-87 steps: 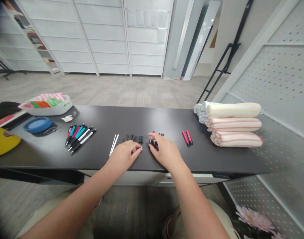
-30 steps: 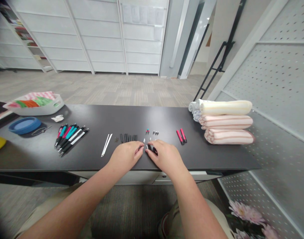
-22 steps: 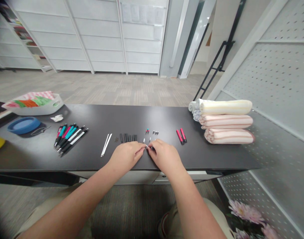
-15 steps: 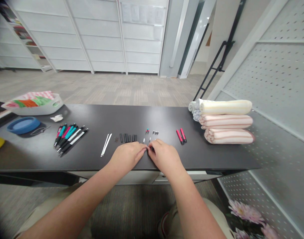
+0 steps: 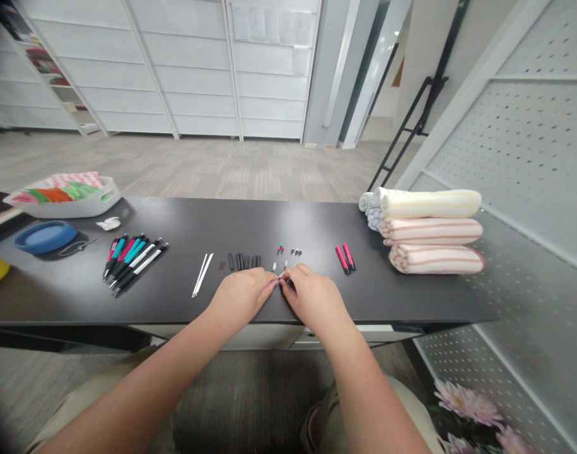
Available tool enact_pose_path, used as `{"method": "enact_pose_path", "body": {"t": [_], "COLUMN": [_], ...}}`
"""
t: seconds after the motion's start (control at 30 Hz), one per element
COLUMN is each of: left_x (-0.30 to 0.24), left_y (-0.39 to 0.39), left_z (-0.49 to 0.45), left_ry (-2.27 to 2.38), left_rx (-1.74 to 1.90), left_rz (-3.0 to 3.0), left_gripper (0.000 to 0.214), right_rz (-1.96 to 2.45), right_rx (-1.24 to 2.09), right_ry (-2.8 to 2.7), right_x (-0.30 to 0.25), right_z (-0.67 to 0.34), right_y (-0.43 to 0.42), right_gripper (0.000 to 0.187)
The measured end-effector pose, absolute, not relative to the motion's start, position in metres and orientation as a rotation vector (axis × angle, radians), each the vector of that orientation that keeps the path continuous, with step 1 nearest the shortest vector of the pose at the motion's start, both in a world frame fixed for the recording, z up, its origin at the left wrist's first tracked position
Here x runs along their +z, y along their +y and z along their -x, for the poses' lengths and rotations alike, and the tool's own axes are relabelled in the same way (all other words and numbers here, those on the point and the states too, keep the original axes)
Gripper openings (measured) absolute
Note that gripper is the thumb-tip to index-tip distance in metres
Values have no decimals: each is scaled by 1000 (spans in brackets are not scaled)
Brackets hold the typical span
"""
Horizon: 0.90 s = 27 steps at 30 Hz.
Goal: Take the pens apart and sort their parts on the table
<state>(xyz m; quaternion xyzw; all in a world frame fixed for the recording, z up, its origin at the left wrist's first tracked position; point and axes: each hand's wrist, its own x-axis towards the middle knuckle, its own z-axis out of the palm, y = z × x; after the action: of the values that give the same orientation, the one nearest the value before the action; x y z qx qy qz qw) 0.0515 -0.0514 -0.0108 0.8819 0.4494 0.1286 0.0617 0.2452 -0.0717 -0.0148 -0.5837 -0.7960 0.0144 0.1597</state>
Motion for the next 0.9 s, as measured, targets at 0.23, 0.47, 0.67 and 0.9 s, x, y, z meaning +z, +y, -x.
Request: {"method": "enact_pose_path", "body": {"t": [0.23, 0.47, 0.67, 0.9], "left_x": [-16, -18, -18, -17], "left_y": [-51, -51, -51, -51], "left_z": [-50, -51, -51, -51], "left_ry": [1348, 1345, 1363, 1361], "left_rx": [456, 501, 500, 458], "left_rz": [-2637, -2621, -2628, -2639], "left_gripper": [29, 25, 26, 28], "right_rz": [1638, 1656, 1688, 1642], "right_rx": [120, 30, -12, 26], "right_ry": [-2161, -2132, -2209, -2269], "right_x": [-16, -18, -16, -15], "right_z": [-248, -246, -244, -246], "right_y": [-71, -72, -73, -73], "right_gripper": [5, 19, 17, 14]}}
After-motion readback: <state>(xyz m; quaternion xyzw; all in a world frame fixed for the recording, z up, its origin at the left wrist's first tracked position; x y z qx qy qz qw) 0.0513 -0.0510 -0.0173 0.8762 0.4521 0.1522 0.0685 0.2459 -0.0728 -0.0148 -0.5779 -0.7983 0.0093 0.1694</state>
